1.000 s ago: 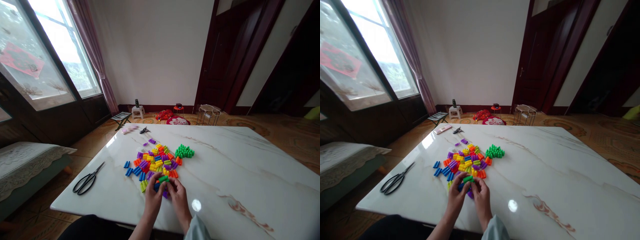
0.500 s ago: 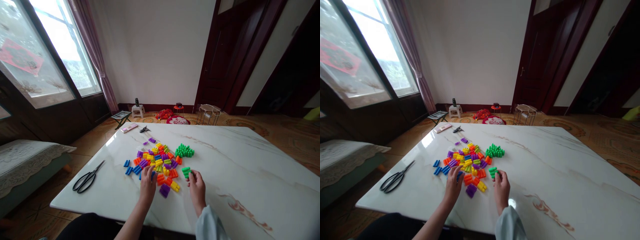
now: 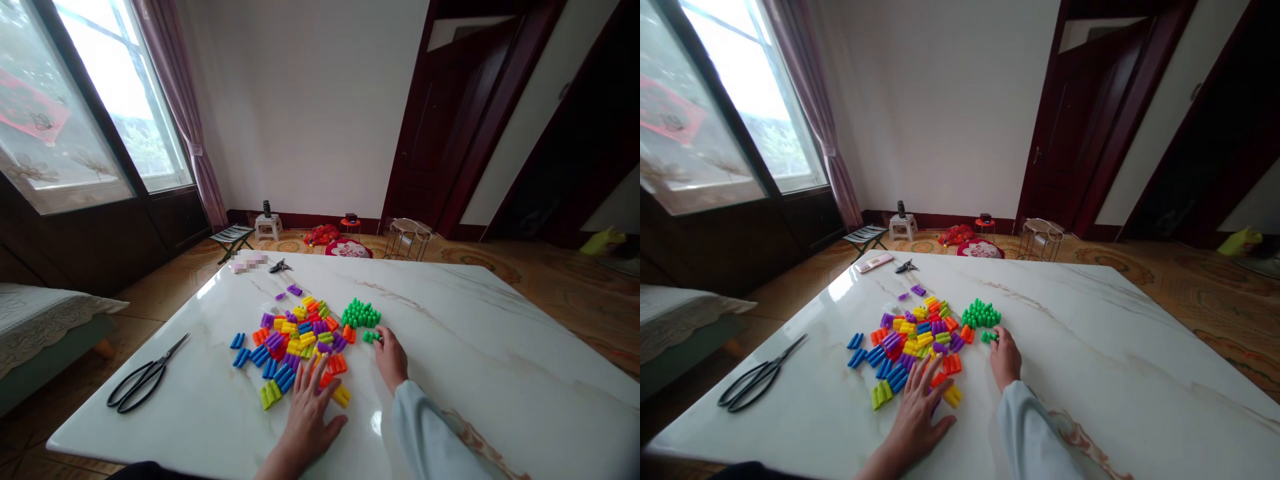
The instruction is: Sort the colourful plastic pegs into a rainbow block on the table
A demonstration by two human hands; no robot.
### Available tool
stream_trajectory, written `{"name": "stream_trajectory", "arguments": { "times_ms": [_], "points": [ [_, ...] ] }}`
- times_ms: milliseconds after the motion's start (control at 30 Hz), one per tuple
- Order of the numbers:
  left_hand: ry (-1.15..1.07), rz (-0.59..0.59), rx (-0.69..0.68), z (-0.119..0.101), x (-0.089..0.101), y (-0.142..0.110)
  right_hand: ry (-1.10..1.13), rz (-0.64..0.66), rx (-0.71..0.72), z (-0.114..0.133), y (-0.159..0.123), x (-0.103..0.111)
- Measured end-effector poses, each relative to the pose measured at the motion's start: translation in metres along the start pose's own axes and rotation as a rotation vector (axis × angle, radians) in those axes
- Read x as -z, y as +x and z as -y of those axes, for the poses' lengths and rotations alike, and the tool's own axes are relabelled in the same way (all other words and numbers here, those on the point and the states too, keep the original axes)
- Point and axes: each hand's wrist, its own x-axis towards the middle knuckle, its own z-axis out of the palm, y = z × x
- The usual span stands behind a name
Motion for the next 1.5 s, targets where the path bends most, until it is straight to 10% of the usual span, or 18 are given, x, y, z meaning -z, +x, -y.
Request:
{"name": "stream_trajectory", "arguments": {
  "times_ms": [500,900,1100,1333,1500],
  "points": [
    [0.0,-0.017,-0.01,0.005,-0.007,-0.001,0.1,-0.173,0.036,0.001,0.004,-0.026],
    [-0.111,-0.111,0.036,0.007,0.005,0.0,0.041,0.088,0.354,0.055,-0.028,-0.037],
    [-0.06,-0.246,0.17,0.051,0.026,0.072,-0.102,0.131,0.419,0.059,-0.031,-0.037],
    [0.109,0.159,0.561,0.114,0.019,0.155,-0.157,0.174,0.411,0.066,-0.032,-0.034],
    [0.055,0.186,0.623,0.123,-0.001,0.172,-0.175,0.171,0.372,0.067,-0.033,-0.035]
  ]
}}
